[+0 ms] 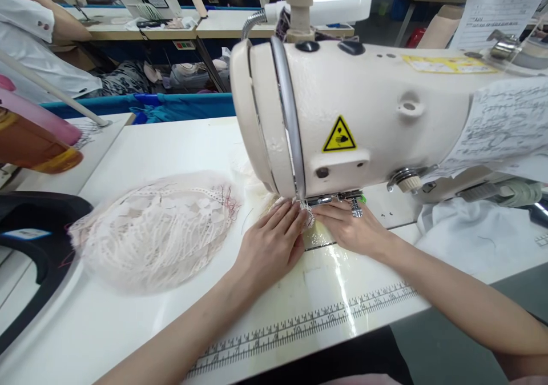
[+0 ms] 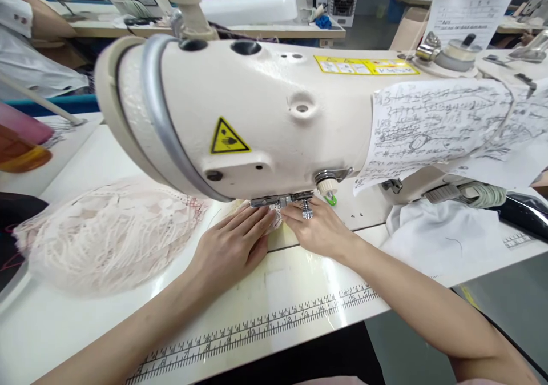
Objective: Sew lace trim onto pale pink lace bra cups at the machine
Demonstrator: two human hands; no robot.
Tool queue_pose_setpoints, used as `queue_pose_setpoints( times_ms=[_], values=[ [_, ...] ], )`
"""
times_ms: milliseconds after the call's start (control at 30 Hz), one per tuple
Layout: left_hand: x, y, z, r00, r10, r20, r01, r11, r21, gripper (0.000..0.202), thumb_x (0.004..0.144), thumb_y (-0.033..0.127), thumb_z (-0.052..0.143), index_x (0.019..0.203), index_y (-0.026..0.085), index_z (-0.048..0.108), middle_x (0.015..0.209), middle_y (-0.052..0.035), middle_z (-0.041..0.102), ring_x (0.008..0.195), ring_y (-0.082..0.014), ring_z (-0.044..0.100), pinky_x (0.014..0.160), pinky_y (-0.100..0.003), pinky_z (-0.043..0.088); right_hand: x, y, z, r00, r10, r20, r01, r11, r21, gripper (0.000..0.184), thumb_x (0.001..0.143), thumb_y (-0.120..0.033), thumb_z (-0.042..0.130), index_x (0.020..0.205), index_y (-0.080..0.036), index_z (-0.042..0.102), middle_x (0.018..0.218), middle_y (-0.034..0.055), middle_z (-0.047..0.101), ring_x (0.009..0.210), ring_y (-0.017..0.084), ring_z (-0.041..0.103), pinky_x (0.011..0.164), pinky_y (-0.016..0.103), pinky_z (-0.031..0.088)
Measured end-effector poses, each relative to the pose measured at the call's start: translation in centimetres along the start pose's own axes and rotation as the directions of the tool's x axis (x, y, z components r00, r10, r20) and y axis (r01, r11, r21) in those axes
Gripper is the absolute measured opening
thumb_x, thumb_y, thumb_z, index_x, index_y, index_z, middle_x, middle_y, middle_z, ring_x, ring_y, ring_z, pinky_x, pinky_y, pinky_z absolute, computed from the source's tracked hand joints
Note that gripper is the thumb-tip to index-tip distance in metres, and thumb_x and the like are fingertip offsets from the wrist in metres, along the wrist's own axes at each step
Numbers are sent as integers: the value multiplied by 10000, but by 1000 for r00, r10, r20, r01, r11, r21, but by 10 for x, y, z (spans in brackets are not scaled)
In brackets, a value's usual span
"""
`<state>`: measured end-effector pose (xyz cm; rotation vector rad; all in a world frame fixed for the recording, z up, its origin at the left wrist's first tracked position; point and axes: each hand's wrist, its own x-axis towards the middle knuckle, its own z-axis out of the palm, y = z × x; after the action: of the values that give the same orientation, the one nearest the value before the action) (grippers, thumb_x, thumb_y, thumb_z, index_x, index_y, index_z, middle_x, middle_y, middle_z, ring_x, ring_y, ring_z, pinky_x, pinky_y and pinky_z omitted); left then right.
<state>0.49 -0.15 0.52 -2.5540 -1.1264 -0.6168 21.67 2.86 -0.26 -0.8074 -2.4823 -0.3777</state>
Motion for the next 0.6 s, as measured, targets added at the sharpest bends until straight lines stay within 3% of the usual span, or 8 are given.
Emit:
queue_pose_setpoints(
  times_ms=[433,600],
  values=[
    [0,-1,3,996,-66,66,69,997,-44,374,900,203,454,1219,92,614,1262,-137,632,1208,-303,572,1031,-469,491,-4,3,4,992,70,107,-75,996,43,398,856,-36,449,1134,-196,684,1145,33,705,822,185,658,709,377,523],
    [1,-1,2,996,-71,61,73,997,-25,381,896,209,458,1226,91,609,1259,-134,635,1209,-301,572,1035,-459,488,-5,5,6,983,93,160,-115,985,131,445,869,-25,424,1201,-219,648,1177,26,687,889,180,664,808,388,533]
  ],
)
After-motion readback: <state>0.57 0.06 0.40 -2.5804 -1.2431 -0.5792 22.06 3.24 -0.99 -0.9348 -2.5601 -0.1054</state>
